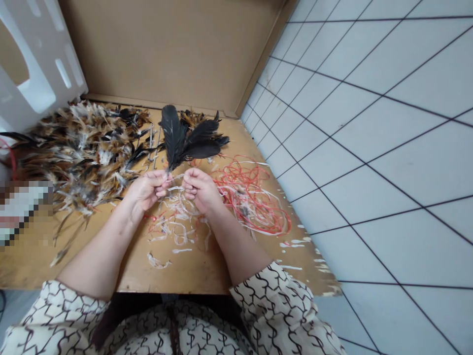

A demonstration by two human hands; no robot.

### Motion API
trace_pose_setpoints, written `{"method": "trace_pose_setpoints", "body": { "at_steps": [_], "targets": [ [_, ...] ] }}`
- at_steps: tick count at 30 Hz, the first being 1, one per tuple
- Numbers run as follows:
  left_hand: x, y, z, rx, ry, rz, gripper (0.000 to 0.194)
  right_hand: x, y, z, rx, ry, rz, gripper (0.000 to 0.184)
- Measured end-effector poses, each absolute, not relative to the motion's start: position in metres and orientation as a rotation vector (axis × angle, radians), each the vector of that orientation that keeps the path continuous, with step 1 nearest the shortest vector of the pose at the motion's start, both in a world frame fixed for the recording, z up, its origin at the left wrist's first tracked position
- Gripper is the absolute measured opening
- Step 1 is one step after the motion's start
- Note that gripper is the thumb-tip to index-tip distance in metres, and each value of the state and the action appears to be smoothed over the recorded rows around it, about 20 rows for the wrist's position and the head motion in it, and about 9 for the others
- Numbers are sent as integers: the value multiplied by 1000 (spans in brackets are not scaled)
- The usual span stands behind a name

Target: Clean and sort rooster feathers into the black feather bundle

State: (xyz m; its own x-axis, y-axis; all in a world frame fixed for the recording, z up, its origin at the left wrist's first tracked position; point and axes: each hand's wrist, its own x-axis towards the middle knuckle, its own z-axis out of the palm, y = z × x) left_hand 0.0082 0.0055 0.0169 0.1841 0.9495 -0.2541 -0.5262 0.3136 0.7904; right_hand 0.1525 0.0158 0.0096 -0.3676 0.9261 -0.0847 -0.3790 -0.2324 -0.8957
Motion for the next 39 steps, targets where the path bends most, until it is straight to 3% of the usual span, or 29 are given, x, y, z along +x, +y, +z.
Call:
{"method": "trace_pose_setpoints", "body": {
  "at_steps": [14, 34, 39],
  "targets": [
    [7, 5, 16, 641, 759, 1357, 13, 150, 15, 0, -817, -1080, 1833, 19],
    [7, 4, 18, 620, 842, 1231, 16, 158, 15, 10, -894, -1258, 1848, 18],
    [7, 3, 19, 713, 836, 1154, 8, 160, 14, 13, -941, -1333, 1809, 20]
  ]
}}
